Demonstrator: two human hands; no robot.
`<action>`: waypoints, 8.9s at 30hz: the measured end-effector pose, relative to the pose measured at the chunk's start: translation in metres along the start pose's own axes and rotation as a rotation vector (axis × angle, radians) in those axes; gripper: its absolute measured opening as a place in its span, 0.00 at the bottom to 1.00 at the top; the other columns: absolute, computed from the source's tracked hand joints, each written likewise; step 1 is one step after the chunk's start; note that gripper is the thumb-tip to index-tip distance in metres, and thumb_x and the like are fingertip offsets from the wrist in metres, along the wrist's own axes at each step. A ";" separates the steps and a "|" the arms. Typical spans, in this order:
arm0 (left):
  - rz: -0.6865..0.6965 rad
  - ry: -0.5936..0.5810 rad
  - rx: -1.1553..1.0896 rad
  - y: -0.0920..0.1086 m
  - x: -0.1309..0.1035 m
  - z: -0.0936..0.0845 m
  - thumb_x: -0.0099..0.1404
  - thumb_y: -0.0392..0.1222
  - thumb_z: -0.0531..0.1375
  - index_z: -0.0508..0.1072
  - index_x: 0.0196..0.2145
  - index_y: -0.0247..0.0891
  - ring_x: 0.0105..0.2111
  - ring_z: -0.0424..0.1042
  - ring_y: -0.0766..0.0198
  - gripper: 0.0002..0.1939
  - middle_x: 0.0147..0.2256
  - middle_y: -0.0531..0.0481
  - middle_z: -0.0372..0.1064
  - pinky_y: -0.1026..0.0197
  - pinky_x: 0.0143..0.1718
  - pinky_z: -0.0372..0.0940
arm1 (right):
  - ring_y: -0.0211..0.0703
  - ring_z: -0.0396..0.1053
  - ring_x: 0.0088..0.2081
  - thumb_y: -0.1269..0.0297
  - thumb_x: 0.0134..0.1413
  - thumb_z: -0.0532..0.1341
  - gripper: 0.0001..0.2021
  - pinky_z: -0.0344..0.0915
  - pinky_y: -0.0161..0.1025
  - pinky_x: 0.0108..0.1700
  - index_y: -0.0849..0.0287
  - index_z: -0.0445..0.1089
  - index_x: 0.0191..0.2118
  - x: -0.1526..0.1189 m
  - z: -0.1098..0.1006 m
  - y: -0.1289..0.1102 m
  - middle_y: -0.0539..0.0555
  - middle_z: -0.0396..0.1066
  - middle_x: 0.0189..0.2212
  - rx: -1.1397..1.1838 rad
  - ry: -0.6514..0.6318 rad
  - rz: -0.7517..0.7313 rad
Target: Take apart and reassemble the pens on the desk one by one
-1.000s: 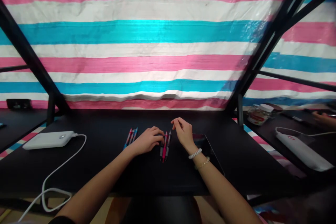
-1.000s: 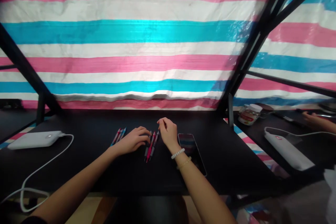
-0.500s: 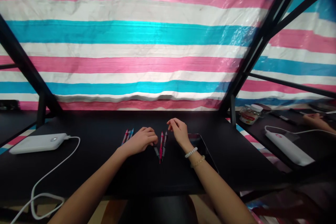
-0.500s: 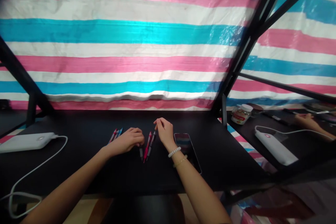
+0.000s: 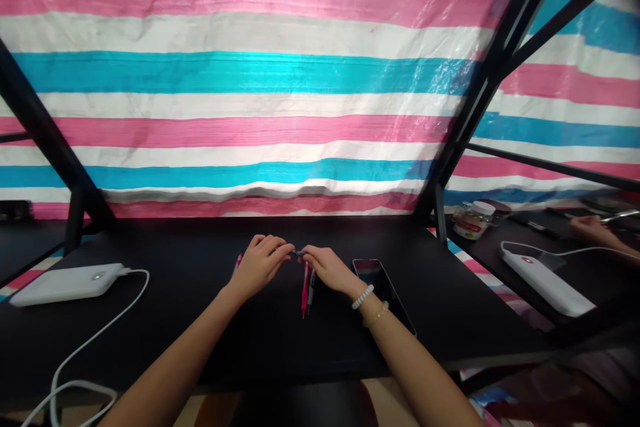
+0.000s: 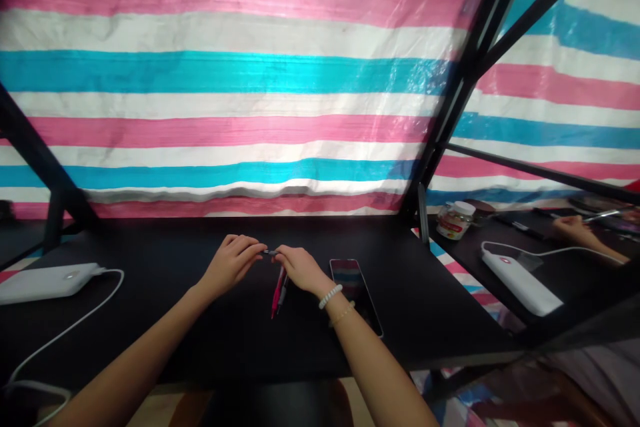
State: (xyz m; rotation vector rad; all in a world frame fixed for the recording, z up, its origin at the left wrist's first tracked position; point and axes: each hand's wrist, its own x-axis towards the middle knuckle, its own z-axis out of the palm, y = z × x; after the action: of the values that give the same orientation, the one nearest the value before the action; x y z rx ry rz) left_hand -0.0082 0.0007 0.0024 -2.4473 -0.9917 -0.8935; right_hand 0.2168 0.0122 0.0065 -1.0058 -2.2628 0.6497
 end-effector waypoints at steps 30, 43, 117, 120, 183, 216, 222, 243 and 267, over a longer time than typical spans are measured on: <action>-0.375 -0.027 0.126 0.032 0.005 0.009 0.68 0.34 0.53 0.68 0.24 0.39 0.24 0.67 0.60 0.14 0.21 0.50 0.71 0.54 0.35 0.50 | 0.46 0.71 0.41 0.71 0.65 0.54 0.08 0.56 0.36 0.36 0.58 0.70 0.40 -0.001 0.008 -0.019 0.57 0.77 0.36 -0.660 -0.021 0.034; -0.088 0.062 0.118 0.021 0.004 0.014 0.71 0.35 0.54 0.72 0.48 0.42 0.42 0.72 0.58 0.11 0.41 0.48 0.76 0.46 0.59 0.52 | 0.41 0.71 0.32 0.65 0.71 0.49 0.12 0.50 0.35 0.31 0.58 0.68 0.41 0.000 0.005 -0.010 0.54 0.75 0.33 -0.581 -0.007 0.139; -0.410 -0.229 0.001 0.001 0.001 0.005 0.65 0.36 0.54 0.74 0.25 0.42 0.24 0.69 0.61 0.13 0.20 0.54 0.71 0.60 0.29 0.52 | 0.49 0.69 0.41 0.72 0.65 0.54 0.09 0.58 0.38 0.39 0.59 0.70 0.36 0.004 0.016 -0.011 0.60 0.76 0.35 -0.447 0.045 0.007; -0.408 -0.204 -0.005 -0.004 -0.001 0.005 0.67 0.38 0.53 0.74 0.25 0.42 0.23 0.69 0.61 0.14 0.21 0.54 0.71 0.60 0.28 0.52 | 0.49 0.68 0.43 0.67 0.66 0.56 0.07 0.59 0.40 0.44 0.58 0.72 0.38 0.006 0.016 -0.009 0.59 0.75 0.37 -0.335 0.092 -0.002; -0.219 0.027 -0.145 0.006 -0.001 -0.014 0.71 0.42 0.49 0.74 0.30 0.39 0.27 0.67 0.59 0.17 0.25 0.47 0.72 0.54 0.35 0.57 | 0.33 0.51 0.14 0.38 0.60 0.51 0.34 0.48 0.34 0.21 0.56 0.53 0.11 0.005 0.006 0.011 0.47 0.53 0.09 0.455 0.166 0.321; -0.149 0.181 -0.082 -0.001 -0.009 -0.003 0.71 0.40 0.51 0.74 0.30 0.37 0.24 0.66 0.61 0.15 0.24 0.48 0.71 0.57 0.31 0.58 | 0.30 0.56 0.17 0.42 0.50 0.64 0.26 0.49 0.30 0.17 0.60 0.62 0.18 0.007 0.001 0.007 0.48 0.62 0.16 0.783 0.140 0.413; -0.155 0.174 -0.093 -0.003 -0.011 -0.002 0.71 0.39 0.51 0.74 0.31 0.37 0.24 0.66 0.61 0.14 0.24 0.48 0.71 0.57 0.31 0.58 | 0.33 0.60 0.19 0.44 0.50 0.65 0.21 0.53 0.30 0.19 0.59 0.65 0.26 0.006 -0.001 0.005 0.49 0.66 0.20 0.823 0.140 0.423; -0.174 0.162 -0.157 -0.001 -0.010 0.000 0.71 0.40 0.52 0.74 0.32 0.38 0.25 0.67 0.60 0.13 0.26 0.47 0.72 0.56 0.32 0.57 | 0.32 0.59 0.19 0.50 0.47 0.68 0.19 0.54 0.31 0.21 0.60 0.65 0.23 0.005 -0.001 0.006 0.48 0.66 0.20 0.903 0.130 0.439; -0.668 0.158 -0.781 0.001 -0.001 0.005 0.63 0.47 0.62 0.75 0.34 0.39 0.30 0.74 0.61 0.08 0.28 0.51 0.75 0.62 0.34 0.66 | 0.34 0.61 0.15 0.44 0.56 0.59 0.24 0.52 0.31 0.17 0.64 0.70 0.25 0.007 -0.002 0.015 0.53 0.68 0.15 1.005 0.025 0.556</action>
State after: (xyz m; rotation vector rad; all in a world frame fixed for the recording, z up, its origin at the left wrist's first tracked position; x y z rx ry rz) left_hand -0.0064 0.0022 -0.0016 -2.5493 -1.6818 -1.9704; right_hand 0.2215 0.0268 0.0003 -1.0420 -1.2671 1.7424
